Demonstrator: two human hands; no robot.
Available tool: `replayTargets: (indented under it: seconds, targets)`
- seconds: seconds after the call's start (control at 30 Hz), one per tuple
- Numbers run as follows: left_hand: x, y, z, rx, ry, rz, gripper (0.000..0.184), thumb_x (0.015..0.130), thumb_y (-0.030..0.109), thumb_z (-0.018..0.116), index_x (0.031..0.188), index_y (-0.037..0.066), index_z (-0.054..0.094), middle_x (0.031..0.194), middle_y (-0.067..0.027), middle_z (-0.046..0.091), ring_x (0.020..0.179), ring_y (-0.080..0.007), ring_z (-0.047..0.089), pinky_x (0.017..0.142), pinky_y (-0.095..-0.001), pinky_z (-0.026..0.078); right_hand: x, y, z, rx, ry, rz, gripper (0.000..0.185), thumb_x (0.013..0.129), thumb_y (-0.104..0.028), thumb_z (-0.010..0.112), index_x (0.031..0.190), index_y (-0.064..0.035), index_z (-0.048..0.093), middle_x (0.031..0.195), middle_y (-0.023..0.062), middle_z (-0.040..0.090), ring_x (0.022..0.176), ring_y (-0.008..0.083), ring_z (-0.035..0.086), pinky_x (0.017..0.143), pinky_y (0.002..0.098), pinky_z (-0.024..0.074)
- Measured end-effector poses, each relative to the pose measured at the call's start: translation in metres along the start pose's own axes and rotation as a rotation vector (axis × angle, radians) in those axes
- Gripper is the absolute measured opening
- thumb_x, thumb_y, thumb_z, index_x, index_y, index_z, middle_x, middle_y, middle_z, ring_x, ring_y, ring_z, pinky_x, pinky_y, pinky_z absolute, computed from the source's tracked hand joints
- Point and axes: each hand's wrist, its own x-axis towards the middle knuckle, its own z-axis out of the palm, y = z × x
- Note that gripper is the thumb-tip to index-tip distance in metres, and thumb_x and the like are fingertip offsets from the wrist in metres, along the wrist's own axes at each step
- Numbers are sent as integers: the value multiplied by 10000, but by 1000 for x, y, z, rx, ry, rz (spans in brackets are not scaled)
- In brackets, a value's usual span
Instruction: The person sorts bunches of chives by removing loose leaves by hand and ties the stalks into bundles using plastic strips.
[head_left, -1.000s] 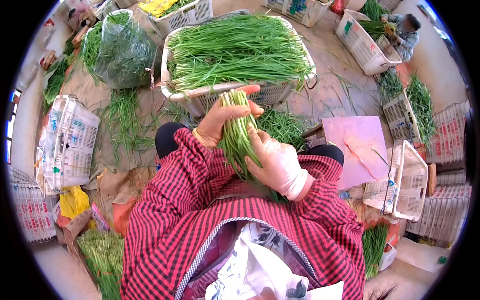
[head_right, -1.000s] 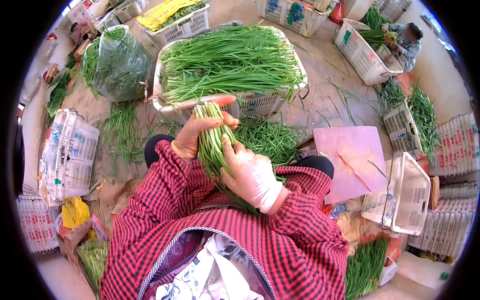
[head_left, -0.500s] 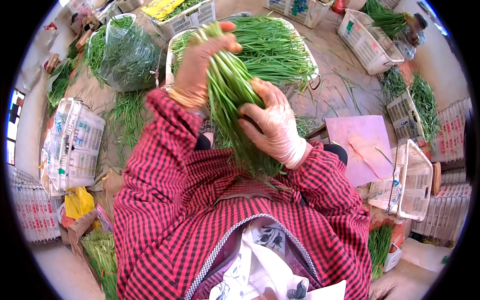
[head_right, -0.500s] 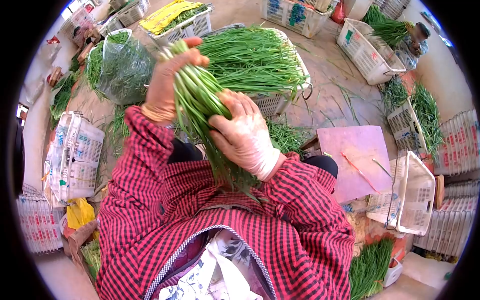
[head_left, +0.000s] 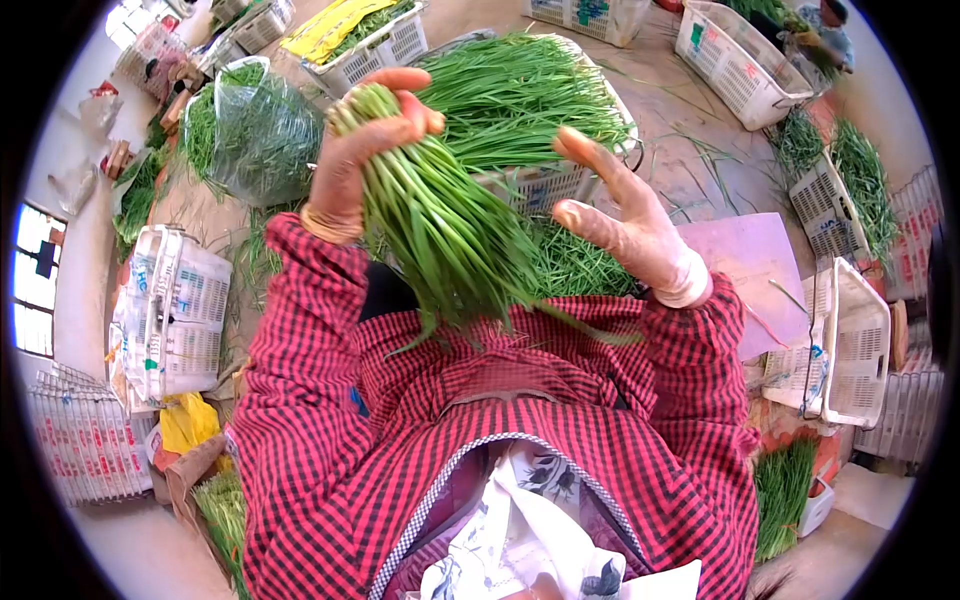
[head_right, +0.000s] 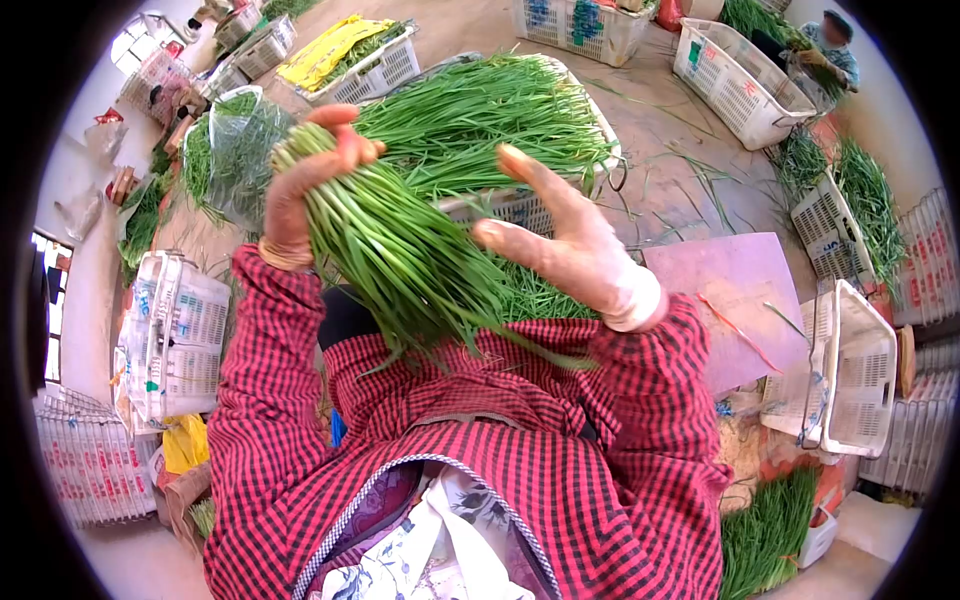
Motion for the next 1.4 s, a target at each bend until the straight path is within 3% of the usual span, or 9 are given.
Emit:
replayTargets:
  seconds: [0.13,0.17,0.27,0.4,0.47,0.57,0.8,1.0,1.4]
  targets:
    - [-2,-21,45,-154,37,-103,506,754,69,679,1230,-24,535,849,-58,632,880,-193,638,842,-312,540,19,-22,37,186,-128,-28,1113,777,-250,819,1565,-82,51,1565,182,261,1460,268,209,1181,398,197]
    - [1,-18,63,-135,82,-141,514,781,79,693,1252,-23,513,869,-53,633,877,-171,636,831,-291,540,28,4,60,228,-103,-228,1180,754,-261,843,1563,-81,2,1547,159,284,1450,261,224,1171,391,225]
    - [8,-51,77,-53,175,-107,642,831,199,763,1349,14,432,1052,-71,631,996,-163,602,907,-312,508,19,34,83,386,-57,-69,1230,767,-288,832,1516,31,-90,1510,209,317,1415,274,302,1156,364,259]
    - [15,-81,103,-439,236,-57,635,910,444,647,1351,38,438,1360,-120,477,1278,-220,431,1108,-378,319,-2,49,78,907,85,44,997,767,-206,821,1515,-34,185,1442,110,436,1323,227,428,1091,359,355]
    - [19,-99,107,-525,244,-85,618,923,439,627,1349,33,437,1355,-126,485,1274,-231,441,1110,-383,320,-11,68,75,1103,210,158,732,782,-150,785,1411,-35,430,1293,80,578,1165,200,567,1001,359,453]
    - [25,-117,125,-651,251,-140,557,952,389,594,1340,20,439,1357,-139,489,1277,-252,452,1113,-404,329,-35,90,47,1243,246,297,546,816,-177,742,1290,-6,531,1078,92,672,914,211,677,804,353,564]
    - [28,-137,103,-571,174,-280,380,971,150,546,1312,-11,500,1240,-156,616,1145,-257,604,981,-393,502,-49,100,-6,1381,295,7,735,797,-220,753,1429,-76,408,1054,111,660,888,250,674,760,378,589]
    - [29,-132,106,-224,71,-386,383,930,157,604,1280,12,546,1178,-100,654,1095,-199,623,944,-343,502,-58,106,-27,1314,429,-15,673,825,-211,737,1407,-77,427,1064,115,650,885,251,670,755,381,591]
    - [19,-152,52,-165,62,-488,389,939,157,600,1286,-8,546,1132,-107,675,1028,-192,661,871,-301,548,-176,102,-165,929,1237,-300,454,869,-297,649,1198,2,558,1086,156,653,1022,298,612,943,429,505]
